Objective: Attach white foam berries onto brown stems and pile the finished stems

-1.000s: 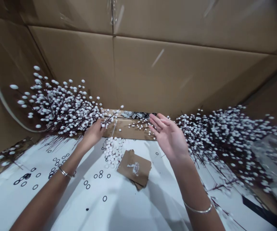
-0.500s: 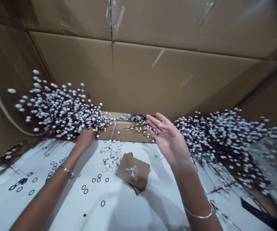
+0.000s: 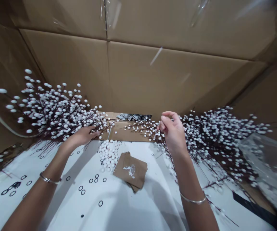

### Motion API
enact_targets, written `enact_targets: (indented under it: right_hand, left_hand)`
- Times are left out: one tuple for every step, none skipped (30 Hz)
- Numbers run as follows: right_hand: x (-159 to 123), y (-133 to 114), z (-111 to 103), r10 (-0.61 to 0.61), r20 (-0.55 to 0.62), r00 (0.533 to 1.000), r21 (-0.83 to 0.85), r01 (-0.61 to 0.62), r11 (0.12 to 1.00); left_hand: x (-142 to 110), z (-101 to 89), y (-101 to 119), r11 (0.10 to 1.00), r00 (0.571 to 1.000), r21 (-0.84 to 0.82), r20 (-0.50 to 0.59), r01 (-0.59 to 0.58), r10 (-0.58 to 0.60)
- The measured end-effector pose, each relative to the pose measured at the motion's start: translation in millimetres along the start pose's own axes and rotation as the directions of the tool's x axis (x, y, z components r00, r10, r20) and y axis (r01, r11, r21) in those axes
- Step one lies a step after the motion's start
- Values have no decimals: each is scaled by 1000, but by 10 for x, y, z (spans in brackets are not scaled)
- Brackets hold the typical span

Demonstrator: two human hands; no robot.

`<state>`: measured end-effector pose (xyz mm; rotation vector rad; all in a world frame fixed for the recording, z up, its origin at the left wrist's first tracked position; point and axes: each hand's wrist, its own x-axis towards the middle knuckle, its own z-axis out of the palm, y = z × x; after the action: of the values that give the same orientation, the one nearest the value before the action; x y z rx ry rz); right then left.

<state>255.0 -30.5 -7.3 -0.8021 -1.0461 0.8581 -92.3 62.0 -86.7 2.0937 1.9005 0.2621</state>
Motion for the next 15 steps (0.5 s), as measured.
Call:
enact_targets:
  right_hand:
    - [15,19,-18,-22,6,1000,-53,23,998]
    - [27,39,-31,-34,11,999,-111,35,993]
    - [38,60,-41,-36,16,999,-168,38,985]
    - [48,82,-48,-33,21,999,-223,37,974]
    - [57,105,-54,-29,25,999,-271,35,962]
    - [66,129,-60,-32,28,999,-311,39,950]
    - [77,151,-68,-39,31,999,-339,47,940]
    - [90,173,-82,-52,31,998,-359,59,931]
    - [106,192,-104,-66,29,997,-373,72,925]
    - [124,209,-134,-78,27,997,-388,82,918]
    - [146,224,-173,-88,23,996,-411,90,907]
    - [171,238,-221,-93,20,995,-446,92,890]
    - [198,252,-275,-93,14,996,-502,87,860]
    - [226,266,-333,-74,12,997,-593,67,803]
    - [254,282,-393,-34,14,999,-711,34,702]
  left_hand:
    - [-73,-38,73,999,999,-28,9,-35,35]
    - [-142,-69,146,995,996,-66,20,-80,82]
    - [-201,-89,215,985,990,-108,36,-132,136]
    - [-244,-96,274,972,980,-148,53,-181,190]
    - [-268,-86,318,959,968,-176,76,-222,238]
    - [-269,-61,344,951,956,-180,108,-251,273]
    - [-249,-21,352,949,946,-166,145,-267,291]
    - [-212,31,342,953,938,-136,182,-272,294]
    - [-162,90,316,959,936,-93,214,-266,280]
    - [-107,148,279,967,939,-53,228,-251,256]
    - [-54,202,237,974,948,-14,228,-226,224]
    - [-7,244,194,981,959,23,214,-195,186]
    - [28,273,155,985,969,53,195,-163,150]
    - [52,287,124,988,977,79,179,-136,120]
    - [64,288,104,988,981,97,168,-117,100]
